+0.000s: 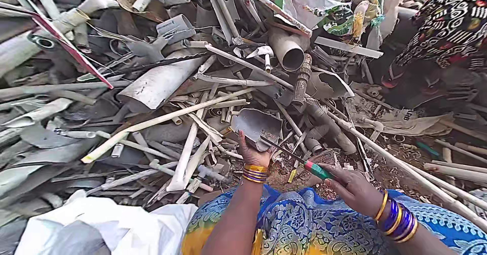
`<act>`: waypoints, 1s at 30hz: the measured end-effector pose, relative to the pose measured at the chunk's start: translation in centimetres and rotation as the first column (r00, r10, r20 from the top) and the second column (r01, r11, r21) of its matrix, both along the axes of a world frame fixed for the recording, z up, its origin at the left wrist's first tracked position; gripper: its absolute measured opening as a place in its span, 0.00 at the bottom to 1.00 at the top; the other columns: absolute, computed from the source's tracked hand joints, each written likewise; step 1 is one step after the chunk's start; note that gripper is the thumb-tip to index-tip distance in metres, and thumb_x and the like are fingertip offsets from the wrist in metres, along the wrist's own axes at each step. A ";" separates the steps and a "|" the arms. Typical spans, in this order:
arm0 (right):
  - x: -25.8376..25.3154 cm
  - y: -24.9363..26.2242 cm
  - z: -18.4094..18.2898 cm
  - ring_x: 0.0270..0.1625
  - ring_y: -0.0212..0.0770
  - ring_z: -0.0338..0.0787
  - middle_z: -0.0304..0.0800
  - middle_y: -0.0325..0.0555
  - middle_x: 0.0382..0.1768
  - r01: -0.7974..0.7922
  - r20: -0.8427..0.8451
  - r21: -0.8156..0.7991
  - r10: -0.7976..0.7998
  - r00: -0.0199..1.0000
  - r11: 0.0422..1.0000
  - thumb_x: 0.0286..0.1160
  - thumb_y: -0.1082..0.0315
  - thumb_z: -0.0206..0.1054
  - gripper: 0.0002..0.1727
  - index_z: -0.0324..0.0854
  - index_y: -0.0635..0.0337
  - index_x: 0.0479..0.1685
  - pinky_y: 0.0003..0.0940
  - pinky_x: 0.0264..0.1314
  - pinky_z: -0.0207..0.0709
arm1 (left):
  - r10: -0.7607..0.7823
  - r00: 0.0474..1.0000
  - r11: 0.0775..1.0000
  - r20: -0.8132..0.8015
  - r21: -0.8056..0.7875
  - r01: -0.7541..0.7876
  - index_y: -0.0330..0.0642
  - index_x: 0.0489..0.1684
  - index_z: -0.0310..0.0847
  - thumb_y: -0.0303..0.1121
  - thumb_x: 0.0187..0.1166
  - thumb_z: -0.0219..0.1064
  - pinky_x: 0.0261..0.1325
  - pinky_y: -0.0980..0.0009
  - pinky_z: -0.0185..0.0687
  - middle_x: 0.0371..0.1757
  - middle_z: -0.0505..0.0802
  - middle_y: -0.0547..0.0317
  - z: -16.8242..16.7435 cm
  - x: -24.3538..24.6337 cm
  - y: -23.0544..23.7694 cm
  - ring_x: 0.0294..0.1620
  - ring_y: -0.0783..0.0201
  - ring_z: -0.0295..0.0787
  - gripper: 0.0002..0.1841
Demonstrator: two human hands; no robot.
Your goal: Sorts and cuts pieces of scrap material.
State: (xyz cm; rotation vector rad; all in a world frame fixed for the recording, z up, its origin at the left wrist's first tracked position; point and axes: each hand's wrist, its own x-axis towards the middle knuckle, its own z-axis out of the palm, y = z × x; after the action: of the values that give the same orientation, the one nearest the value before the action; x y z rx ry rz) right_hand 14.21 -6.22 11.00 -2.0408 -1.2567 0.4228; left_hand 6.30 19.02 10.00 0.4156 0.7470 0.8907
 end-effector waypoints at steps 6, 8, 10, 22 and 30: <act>0.2 0.5 0.4 0.41 0.43 0.89 0.93 0.56 0.47 -0.048 -0.229 -0.130 0.017 0.973 0.990 0.87 0.63 0.55 0.26 0.75 0.63 0.80 0.41 0.50 0.81 | 0.029 0.996 1.000 -0.081 0.004 -0.029 0.53 0.78 0.66 0.61 0.89 0.40 0.62 0.32 0.76 0.72 0.81 0.49 -0.1 0.5 0.1 0.73 0.47 0.78 0.30; 0.4 0.5 0.5 0.43 0.46 0.91 0.94 0.57 0.48 -0.035 -0.223 -0.151 0.000 0.975 0.988 0.87 0.63 0.55 0.26 0.76 0.63 0.80 0.43 0.52 0.81 | 0.012 0.994 1.000 -0.108 0.003 -0.012 0.53 0.79 0.66 0.61 0.89 0.40 0.62 0.32 0.75 0.73 0.80 0.49 -0.2 0.5 0.0 0.74 0.46 0.77 0.30; 0.4 0.6 0.1 0.46 0.53 0.93 0.94 0.61 0.50 0.044 -0.127 -0.151 -0.064 0.990 0.988 0.86 0.64 0.55 0.26 0.75 0.65 0.80 0.50 0.56 0.82 | -0.028 0.993 1.000 -0.113 -0.005 0.028 0.51 0.81 0.64 0.61 0.89 0.39 0.65 0.27 0.73 0.77 0.78 0.46 -0.6 0.6 -0.2 0.76 0.42 0.75 0.31; 0.1 0.6 1.9 0.52 0.53 0.93 0.93 0.60 0.55 0.043 -0.211 -0.219 -0.090 0.973 0.975 0.89 0.64 0.55 0.26 0.73 0.64 0.82 0.48 0.62 0.81 | -0.121 0.981 0.976 -0.152 0.162 0.145 0.46 0.69 0.68 0.45 0.90 0.41 0.59 0.45 0.84 0.59 0.85 0.50 -1.3 0.5 -1.2 0.61 0.54 0.84 0.20; -0.9 0.5 1.3 0.41 0.54 0.93 0.94 0.60 0.44 0.125 -0.132 -0.149 -0.145 0.981 0.981 0.84 0.64 0.57 0.25 0.78 0.64 0.78 0.53 0.49 0.82 | -0.124 0.975 0.950 -0.186 0.261 0.170 0.40 0.77 0.62 0.34 0.87 0.47 0.57 0.61 0.84 0.59 0.83 0.49 -2.4 0.4 -1.2 0.55 0.61 0.83 0.21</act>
State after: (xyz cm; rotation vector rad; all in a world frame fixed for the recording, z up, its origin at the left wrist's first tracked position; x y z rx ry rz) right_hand 13.29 -5.69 12.26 -2.1567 -1.0207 0.5953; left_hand 6.74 17.80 7.57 0.7921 0.7367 0.8271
